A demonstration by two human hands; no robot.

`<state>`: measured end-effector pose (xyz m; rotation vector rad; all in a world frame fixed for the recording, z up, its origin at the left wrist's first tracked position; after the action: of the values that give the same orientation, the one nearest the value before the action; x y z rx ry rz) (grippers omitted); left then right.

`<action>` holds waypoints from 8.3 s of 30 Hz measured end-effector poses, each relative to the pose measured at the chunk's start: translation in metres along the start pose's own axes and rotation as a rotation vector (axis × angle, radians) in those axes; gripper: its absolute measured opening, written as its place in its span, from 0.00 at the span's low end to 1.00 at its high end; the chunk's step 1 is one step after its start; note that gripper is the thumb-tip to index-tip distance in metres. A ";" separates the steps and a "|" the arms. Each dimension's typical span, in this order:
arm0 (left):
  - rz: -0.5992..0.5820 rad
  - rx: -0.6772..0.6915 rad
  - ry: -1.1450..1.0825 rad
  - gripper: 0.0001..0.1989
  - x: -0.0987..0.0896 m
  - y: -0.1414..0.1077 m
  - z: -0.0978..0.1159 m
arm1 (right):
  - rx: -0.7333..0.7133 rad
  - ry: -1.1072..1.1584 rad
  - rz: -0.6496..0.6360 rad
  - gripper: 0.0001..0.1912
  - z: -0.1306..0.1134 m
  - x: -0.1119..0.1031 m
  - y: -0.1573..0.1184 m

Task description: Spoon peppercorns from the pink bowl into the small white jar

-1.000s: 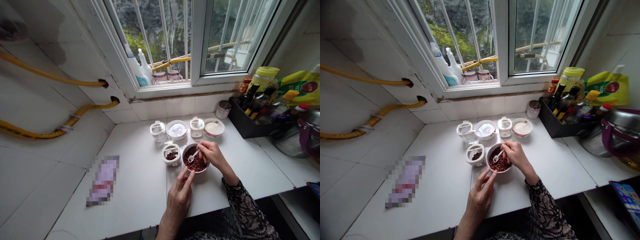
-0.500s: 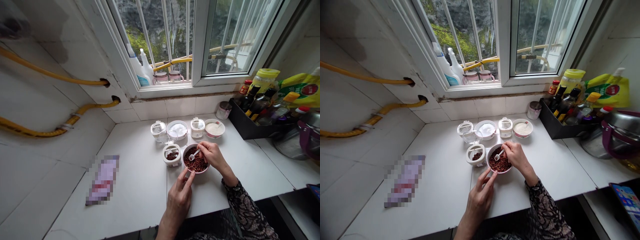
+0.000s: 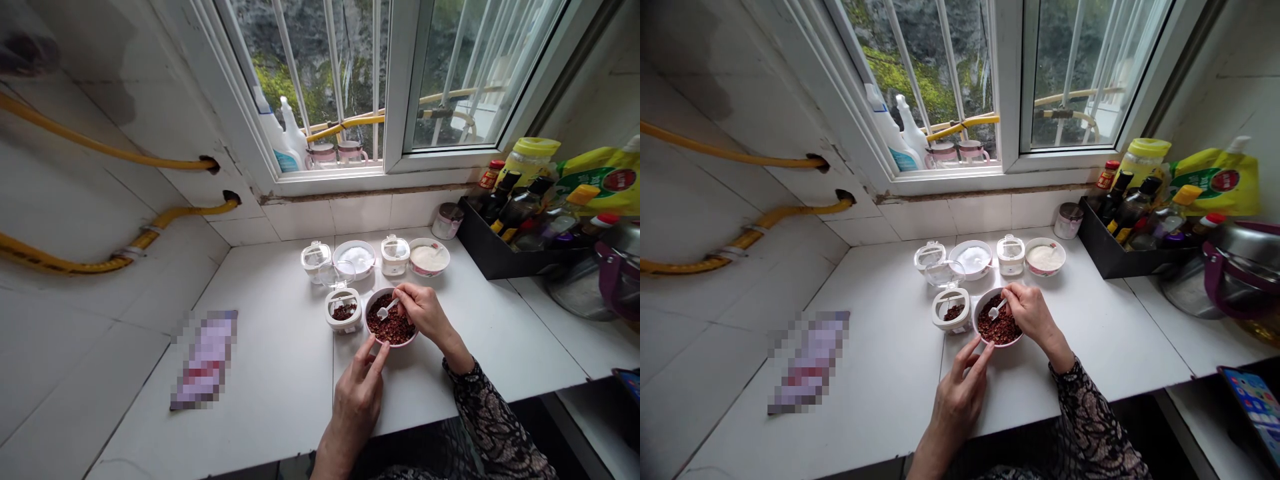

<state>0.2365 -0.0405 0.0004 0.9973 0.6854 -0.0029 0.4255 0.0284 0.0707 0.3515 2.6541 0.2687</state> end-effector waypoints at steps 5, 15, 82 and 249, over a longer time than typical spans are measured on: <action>-0.007 0.013 0.002 0.33 -0.001 0.001 0.000 | 0.008 -0.002 -0.004 0.14 -0.001 0.002 -0.001; 0.001 -0.018 -0.012 0.33 0.003 -0.004 -0.001 | 0.233 0.284 0.020 0.17 0.007 0.005 0.001; -0.022 0.009 0.000 0.34 -0.001 0.003 0.001 | 0.266 0.378 0.032 0.23 0.006 0.006 0.005; -0.023 0.024 0.019 0.33 -0.001 0.002 0.000 | 0.152 0.154 0.121 0.13 0.001 -0.012 0.003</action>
<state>0.2364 -0.0400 0.0031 1.0130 0.7156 -0.0221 0.4371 0.0280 0.0754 0.5625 2.8175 0.1359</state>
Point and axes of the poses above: each hand's wrist, its own y-axis towards the middle knuckle, its own x-axis out of the palm, z = x × y, the point moved 3 cm from there along y, towards the middle knuckle, and after that the axes turned 7 degrees about z, right-handed, at the moved point
